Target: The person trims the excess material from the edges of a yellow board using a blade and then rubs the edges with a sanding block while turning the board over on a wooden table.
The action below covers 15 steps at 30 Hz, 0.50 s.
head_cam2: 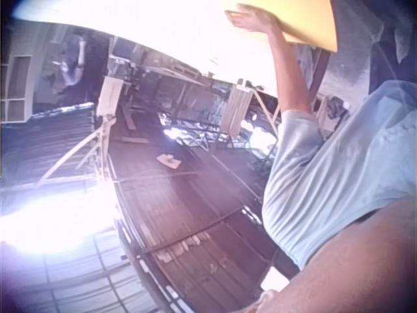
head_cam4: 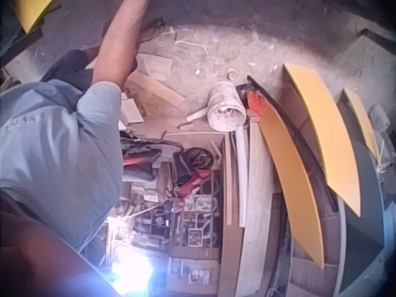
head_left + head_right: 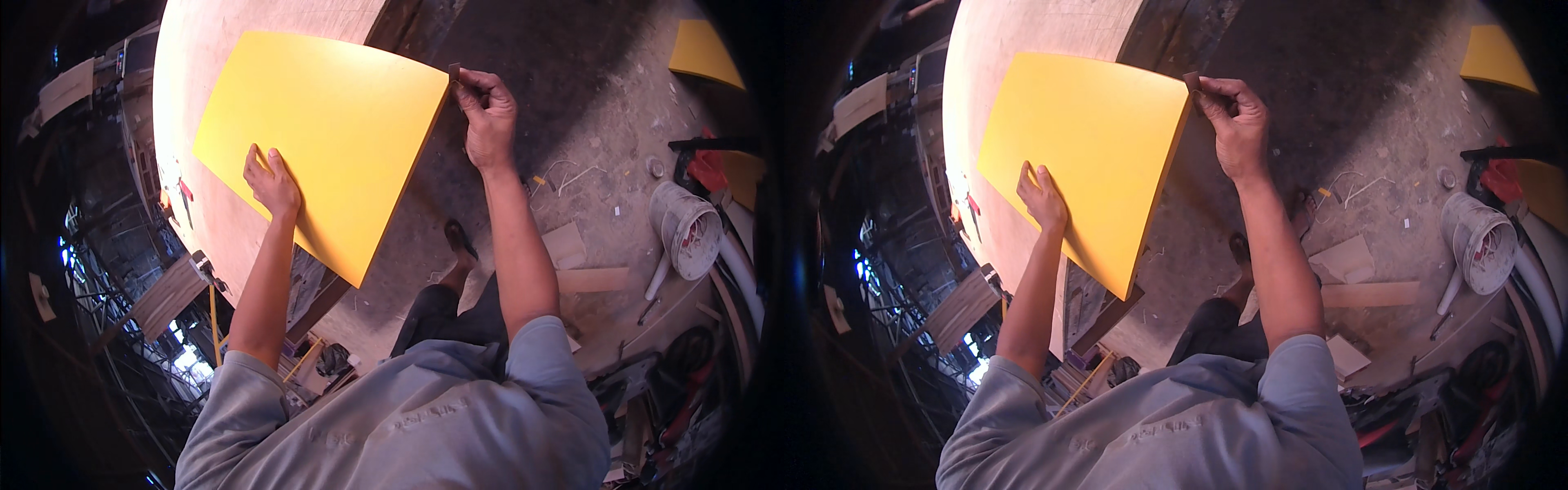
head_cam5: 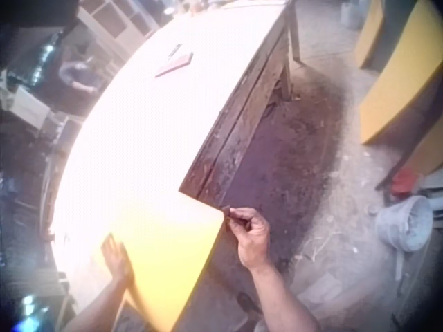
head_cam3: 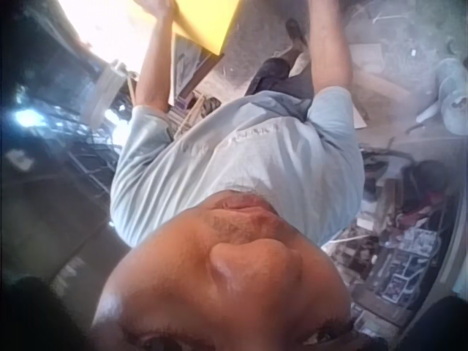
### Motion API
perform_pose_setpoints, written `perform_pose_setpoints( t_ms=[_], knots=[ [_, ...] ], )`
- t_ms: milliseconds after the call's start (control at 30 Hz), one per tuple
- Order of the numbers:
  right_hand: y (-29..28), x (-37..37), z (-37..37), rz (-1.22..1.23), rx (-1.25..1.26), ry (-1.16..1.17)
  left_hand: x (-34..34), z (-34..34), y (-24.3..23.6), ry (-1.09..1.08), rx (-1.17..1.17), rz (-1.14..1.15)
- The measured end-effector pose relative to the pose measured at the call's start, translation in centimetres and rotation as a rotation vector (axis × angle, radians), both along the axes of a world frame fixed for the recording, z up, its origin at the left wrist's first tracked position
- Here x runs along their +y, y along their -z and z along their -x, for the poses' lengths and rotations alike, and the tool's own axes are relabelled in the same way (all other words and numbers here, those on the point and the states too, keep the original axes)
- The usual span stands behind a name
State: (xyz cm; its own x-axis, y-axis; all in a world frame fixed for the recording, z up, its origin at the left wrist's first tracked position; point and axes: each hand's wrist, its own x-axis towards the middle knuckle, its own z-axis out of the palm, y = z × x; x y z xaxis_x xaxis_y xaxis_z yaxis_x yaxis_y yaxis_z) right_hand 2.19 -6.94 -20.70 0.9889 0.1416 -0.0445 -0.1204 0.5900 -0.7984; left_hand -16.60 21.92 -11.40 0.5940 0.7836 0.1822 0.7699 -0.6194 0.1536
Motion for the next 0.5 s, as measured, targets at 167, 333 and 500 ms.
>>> perform_pose_setpoints(
  t_ms=[167, 333, 500],
  knots=[
    [0.2, 0.3, -0.5, -0.005, -0.031, 0.062, -0.3, -0.3, -0.1, -0.018, -0.008, 0.021],
    [0.1, 0.2, 0.7, -0.027, -0.085, 0.053, -0.6, -0.5, -0.3, -0.039, 0.001, 0.041],
    [0.2, 0.5, 4.3, 0.041, -0.126, 0.027, -0.3, 0.0, 0.0, -0.046, 0.002, 0.013]
  ],
)
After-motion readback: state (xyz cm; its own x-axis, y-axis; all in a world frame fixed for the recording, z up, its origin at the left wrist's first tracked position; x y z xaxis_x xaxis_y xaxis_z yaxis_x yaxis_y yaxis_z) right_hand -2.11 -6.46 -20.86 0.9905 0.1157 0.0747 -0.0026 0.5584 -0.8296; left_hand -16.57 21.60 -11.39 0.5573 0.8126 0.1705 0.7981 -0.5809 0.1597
